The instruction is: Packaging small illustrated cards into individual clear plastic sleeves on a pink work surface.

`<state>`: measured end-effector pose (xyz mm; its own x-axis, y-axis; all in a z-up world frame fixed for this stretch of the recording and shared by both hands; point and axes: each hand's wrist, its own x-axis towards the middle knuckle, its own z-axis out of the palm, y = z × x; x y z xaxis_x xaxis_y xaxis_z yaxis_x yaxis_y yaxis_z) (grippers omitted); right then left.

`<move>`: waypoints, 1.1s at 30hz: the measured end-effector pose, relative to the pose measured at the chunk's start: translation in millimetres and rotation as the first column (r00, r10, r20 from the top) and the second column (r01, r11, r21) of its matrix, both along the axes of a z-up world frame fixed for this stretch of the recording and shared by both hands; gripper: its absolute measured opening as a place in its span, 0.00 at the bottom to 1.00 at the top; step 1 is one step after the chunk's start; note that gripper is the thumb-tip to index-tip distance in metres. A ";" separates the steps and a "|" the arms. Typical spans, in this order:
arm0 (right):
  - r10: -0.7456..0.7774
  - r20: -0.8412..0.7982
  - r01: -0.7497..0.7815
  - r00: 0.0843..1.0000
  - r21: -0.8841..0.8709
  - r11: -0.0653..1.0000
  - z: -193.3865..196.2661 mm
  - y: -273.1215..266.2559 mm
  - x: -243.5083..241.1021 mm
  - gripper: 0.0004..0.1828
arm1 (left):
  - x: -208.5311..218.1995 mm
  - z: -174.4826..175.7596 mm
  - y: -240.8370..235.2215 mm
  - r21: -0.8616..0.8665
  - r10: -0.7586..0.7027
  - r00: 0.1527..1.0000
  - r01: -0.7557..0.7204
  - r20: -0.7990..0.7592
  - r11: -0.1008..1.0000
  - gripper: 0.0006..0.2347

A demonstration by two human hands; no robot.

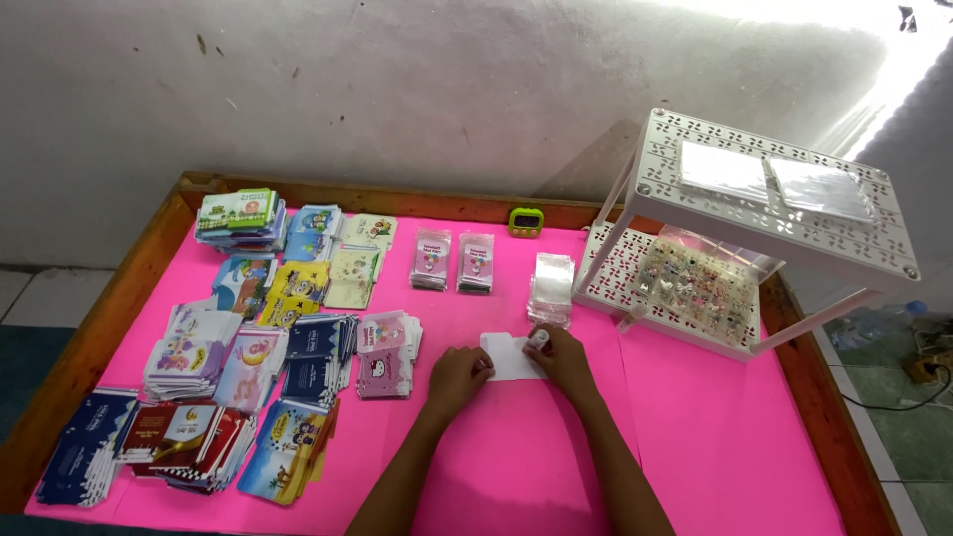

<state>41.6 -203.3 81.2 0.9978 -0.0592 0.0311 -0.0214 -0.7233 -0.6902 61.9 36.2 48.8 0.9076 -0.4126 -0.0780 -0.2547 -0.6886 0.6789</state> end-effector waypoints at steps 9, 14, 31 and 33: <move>-0.117 -0.129 0.094 0.985 -0.166 0.982 -20.1 -45.2 -10.0 0.20 | 2.6 -10.5 -2.5 -0.043 0.032 0.999 -0.033 -0.017 0.999 0.04; -0.200 0.104 0.208 0.974 -0.073 0.975 -7.5 -54.5 -11.2 0.23 | -1.2 0.9 -2.8 -0.027 0.040 0.998 -0.041 -0.039 0.999 0.05; -0.446 0.365 0.401 0.817 0.196 0.895 -8.8 -54.6 -14.1 0.21 | 2.2 -10.7 -2.2 -0.024 0.047 0.998 -0.048 -0.043 0.999 0.06; -0.427 0.419 0.405 0.801 0.146 0.903 -11.6 -55.2 -12.8 0.25 | 1.8 -6.1 -2.5 -0.024 0.060 0.996 -0.062 -0.062 0.998 0.05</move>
